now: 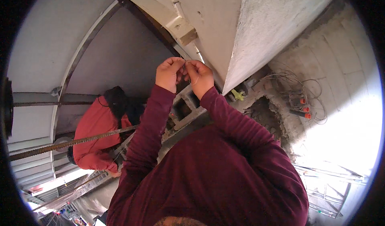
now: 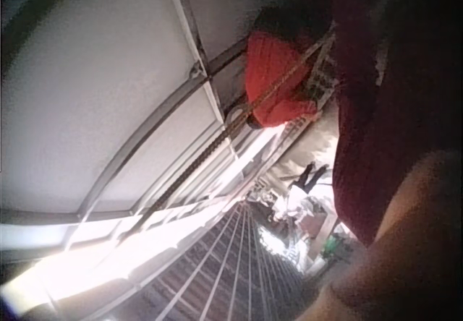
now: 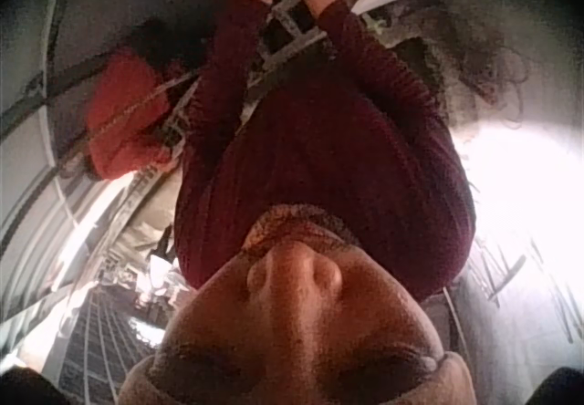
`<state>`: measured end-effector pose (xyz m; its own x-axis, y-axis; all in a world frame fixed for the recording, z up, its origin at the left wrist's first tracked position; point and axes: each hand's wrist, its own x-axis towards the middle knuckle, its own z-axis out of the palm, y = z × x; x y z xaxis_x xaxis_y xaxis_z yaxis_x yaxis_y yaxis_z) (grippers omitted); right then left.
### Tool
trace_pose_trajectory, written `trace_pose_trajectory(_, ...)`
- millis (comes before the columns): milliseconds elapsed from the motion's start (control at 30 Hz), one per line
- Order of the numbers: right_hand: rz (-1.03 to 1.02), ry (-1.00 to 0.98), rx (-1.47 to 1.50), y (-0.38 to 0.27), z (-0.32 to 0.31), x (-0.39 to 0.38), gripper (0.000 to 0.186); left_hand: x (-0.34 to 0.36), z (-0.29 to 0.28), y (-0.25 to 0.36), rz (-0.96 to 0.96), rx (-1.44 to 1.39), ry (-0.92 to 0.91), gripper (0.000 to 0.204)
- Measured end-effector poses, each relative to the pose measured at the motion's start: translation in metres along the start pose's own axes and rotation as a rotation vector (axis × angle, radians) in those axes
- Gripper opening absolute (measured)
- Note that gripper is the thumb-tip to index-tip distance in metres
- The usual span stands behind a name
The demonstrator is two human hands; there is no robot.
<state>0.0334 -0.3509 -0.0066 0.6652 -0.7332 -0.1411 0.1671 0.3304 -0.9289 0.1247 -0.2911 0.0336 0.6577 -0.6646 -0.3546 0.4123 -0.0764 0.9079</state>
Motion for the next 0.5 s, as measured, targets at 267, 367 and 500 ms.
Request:
trace_pose_trajectory(267,-0.09,0.001,-0.159,-0.009,-0.002,-0.009,0.023,0.007,-0.008,-0.016,0.308,0.351,0.069,0.013)
trace_pose_trajectory(367,-0.161,-0.035,-0.178,0.003,-0.008,-0.002,0.022,0.006,-0.011,-0.014,0.438,0.581,0.055,0.014)
trace_pose_trajectory(500,-0.123,-0.07,-0.097,0.009,-0.016,0.001,0.02,0.007,-0.015,0.001,0.456,0.812,-0.119,0.016)
